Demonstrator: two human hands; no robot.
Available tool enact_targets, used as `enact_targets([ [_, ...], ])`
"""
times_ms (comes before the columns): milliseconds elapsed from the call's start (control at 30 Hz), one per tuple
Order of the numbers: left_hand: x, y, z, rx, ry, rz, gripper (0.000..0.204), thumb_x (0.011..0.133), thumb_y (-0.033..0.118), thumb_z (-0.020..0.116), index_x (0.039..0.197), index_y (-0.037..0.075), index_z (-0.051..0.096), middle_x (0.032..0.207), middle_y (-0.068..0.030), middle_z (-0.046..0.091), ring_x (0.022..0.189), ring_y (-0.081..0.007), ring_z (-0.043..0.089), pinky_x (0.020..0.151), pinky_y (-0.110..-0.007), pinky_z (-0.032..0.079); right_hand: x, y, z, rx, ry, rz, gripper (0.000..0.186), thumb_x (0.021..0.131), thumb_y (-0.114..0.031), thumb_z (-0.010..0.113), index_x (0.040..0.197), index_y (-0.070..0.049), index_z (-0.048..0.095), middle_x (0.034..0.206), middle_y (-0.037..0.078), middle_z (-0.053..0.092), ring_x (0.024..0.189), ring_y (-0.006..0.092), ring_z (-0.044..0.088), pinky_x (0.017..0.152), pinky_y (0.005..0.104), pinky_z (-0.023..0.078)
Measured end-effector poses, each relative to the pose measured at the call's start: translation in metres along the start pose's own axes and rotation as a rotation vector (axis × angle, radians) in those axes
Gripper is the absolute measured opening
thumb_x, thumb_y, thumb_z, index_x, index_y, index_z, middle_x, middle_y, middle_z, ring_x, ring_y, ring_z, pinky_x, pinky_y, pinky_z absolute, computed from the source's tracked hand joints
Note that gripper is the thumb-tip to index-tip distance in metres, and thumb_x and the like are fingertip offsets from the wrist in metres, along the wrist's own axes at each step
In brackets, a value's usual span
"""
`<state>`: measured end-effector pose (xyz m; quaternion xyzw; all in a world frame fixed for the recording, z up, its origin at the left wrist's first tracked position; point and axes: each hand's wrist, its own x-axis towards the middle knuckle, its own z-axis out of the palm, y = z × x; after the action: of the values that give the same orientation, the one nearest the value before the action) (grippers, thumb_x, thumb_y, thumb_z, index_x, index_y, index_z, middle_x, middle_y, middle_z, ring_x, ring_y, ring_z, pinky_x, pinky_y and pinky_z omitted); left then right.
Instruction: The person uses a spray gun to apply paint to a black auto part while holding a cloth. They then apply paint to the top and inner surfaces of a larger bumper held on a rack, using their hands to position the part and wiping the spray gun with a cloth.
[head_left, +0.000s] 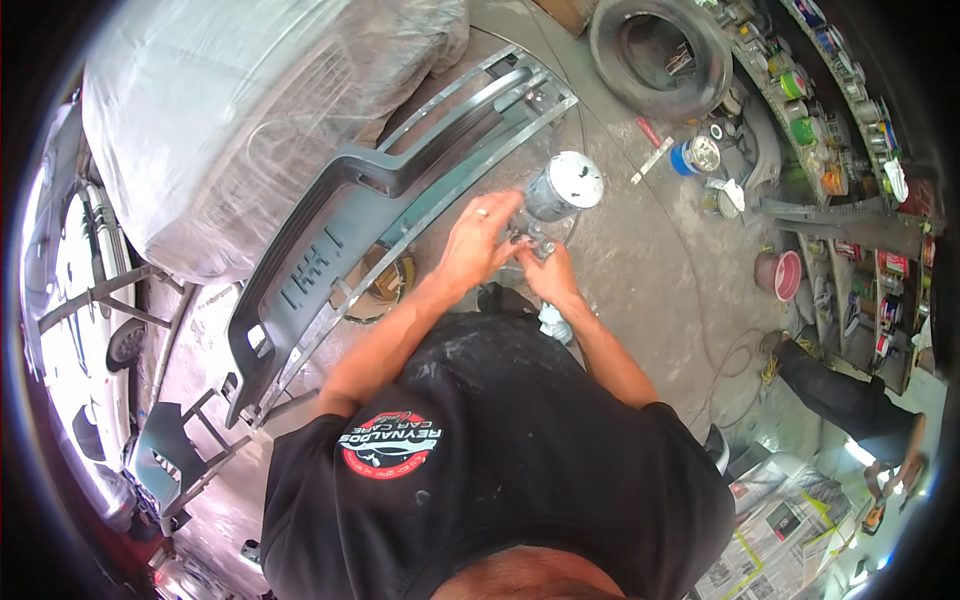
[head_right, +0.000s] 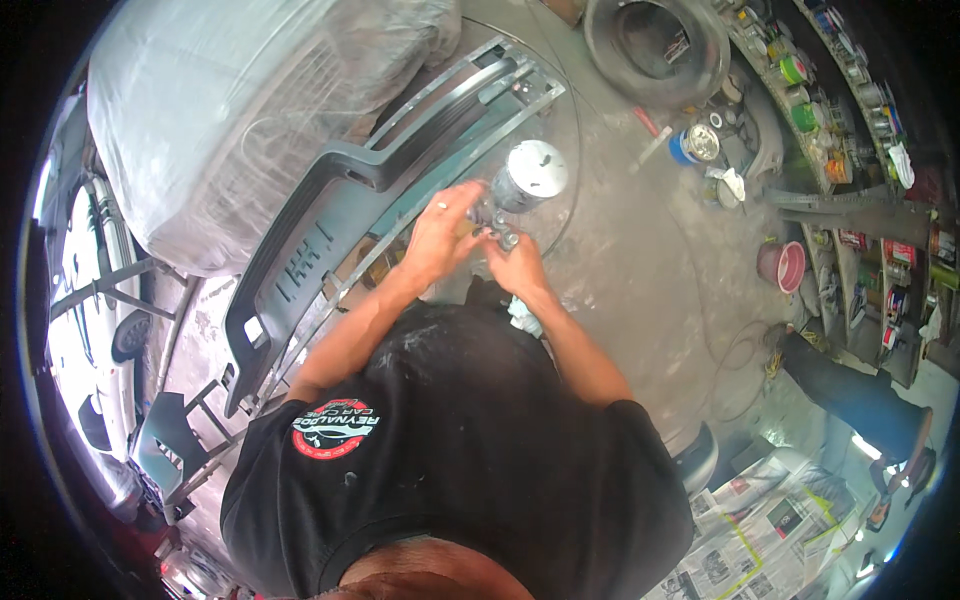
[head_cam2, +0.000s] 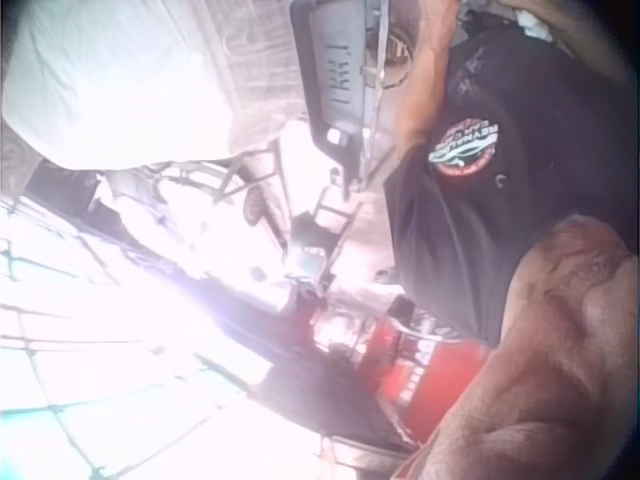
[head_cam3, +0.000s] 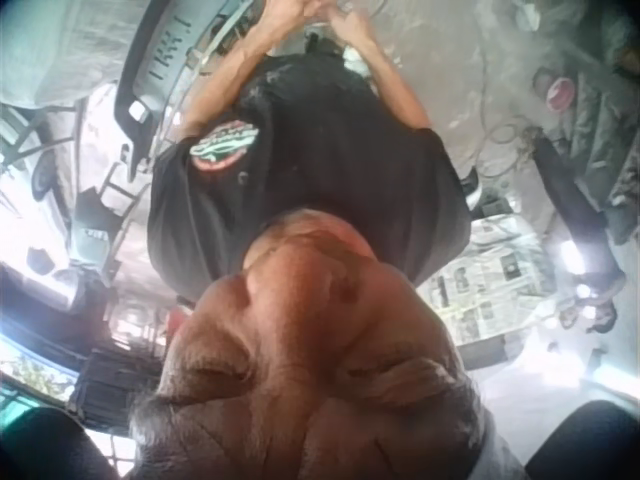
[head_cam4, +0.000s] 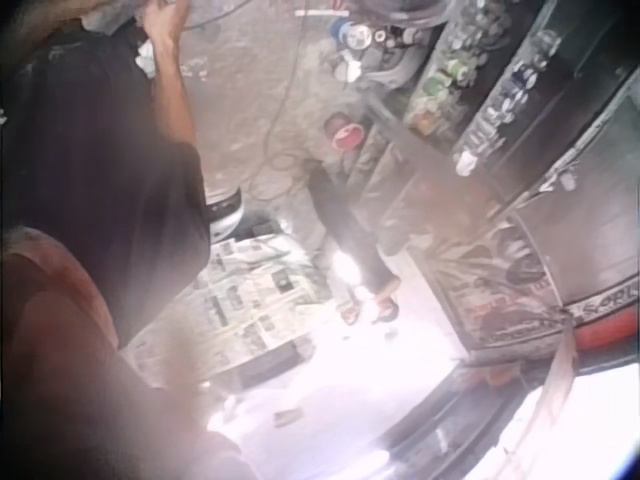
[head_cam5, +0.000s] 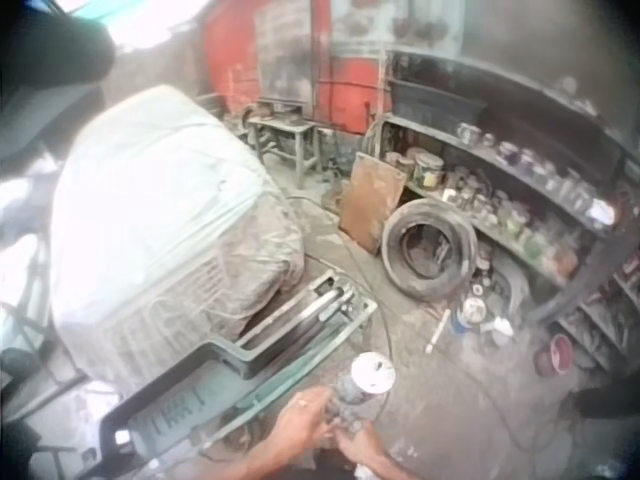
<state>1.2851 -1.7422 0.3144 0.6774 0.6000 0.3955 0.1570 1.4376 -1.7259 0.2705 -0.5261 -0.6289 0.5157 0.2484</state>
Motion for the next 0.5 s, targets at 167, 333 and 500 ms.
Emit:
enact_targets([
  [167,-0.052,-0.034,0.028,-0.416,-0.498,-0.976,0.029,0.094,0.02,0.065,0.117,0.003,0.062,0.11,-0.006,0.066,0.103,-0.0178,0.062,0.087,-0.033,0.052,0.025,-0.033,-0.001,0.099,0.036,0.196,0.037,0.094,-0.036,0.062,0.086,0.0,0.067,0.058,0.007,0.057,0.053,0.0176,0.058,0.051,0.0358,0.045],
  [333,-0.077,-0.047,0.059,-1.537,-0.588,-1.059,0.022,0.096,0.021,0.064,0.113,0.008,0.061,0.1,0.0013,0.061,0.092,-0.0086,0.059,0.083,-0.031,0.053,0.038,-0.04,0.002,0.261,0.093,0.24,0.047,0.094,-0.042,0.062,0.078,0.001,0.065,0.05,0.002,0.051,0.039,0.0115,0.047,0.038,0.032,0.036],
  [500,-0.078,-0.045,0.053,-1.545,-0.569,-1.126,0.014,0.095,0.016,0.065,0.107,0.009,0.064,0.097,0.004,0.063,0.091,-0.0087,0.061,0.082,-0.029,0.053,0.038,-0.039,0.008,0.232,0.076,0.272,0.046,0.094,-0.042,0.062,0.078,0.001,0.064,0.05,0.002,0.05,0.039,0.0117,0.046,0.037,0.0315,0.035],
])
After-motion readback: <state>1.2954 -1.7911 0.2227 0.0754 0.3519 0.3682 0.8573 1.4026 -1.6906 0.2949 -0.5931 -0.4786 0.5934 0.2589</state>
